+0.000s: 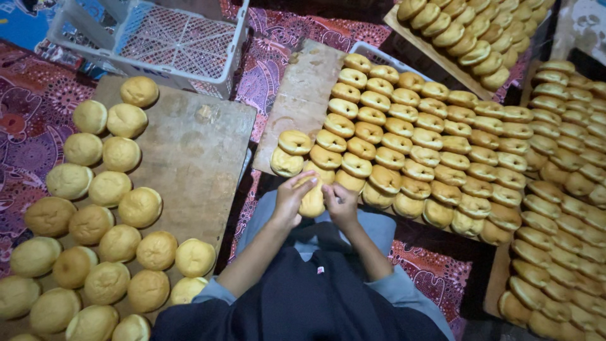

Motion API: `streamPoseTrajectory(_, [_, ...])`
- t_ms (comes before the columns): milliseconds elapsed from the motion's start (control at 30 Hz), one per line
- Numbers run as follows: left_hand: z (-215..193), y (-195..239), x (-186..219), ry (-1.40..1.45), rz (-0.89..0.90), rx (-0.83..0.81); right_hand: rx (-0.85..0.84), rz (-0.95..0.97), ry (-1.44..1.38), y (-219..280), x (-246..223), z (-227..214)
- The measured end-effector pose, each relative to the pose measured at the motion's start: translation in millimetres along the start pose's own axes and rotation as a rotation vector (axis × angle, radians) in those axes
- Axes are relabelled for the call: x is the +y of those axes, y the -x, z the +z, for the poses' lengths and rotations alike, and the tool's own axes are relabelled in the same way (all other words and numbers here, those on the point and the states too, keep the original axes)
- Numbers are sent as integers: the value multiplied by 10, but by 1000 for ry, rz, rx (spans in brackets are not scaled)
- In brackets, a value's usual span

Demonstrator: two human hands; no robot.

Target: The person sits on a mat and uses a small metal tool to poke a hole in the center of each round bun. They pick up buns from a wooden board, puncture them, and place them onto a tray with other processed buns.

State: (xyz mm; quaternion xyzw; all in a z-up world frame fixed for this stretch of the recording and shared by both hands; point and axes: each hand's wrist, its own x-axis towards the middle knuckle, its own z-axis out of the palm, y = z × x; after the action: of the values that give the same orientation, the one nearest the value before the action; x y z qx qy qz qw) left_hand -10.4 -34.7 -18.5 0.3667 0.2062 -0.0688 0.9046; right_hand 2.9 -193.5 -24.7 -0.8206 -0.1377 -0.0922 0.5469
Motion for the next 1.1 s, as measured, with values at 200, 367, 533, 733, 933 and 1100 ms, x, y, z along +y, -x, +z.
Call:
streamPoseTrajectory(200, [146, 23, -425, 151, 159, 146, 125, -329, 322, -141, 109, -13])
streamPoseTrajectory(367, [109, 18, 1, -487, 376, -87, 169, -247, 346, -282, -110, 81])
streamPoseTrajectory(533, [44, -225, 780, -1352, 524, -417, 28, -154, 252, -468, -371, -237])
streamPoseTrajectory(733, [-204, -1632, 1407, -1385, 366, -524, 263, 284, -58, -496, -340, -1037])
streamPoseTrajectory(933, [-611, -2373, 746, -1028, 271, -608, 312, 416, -31, -242, -123, -1428])
streamPoseTrajectory(1100, [-592, -2050, 636, -618, 574, -215, 219, 592, -78, -86, -114, -1523])
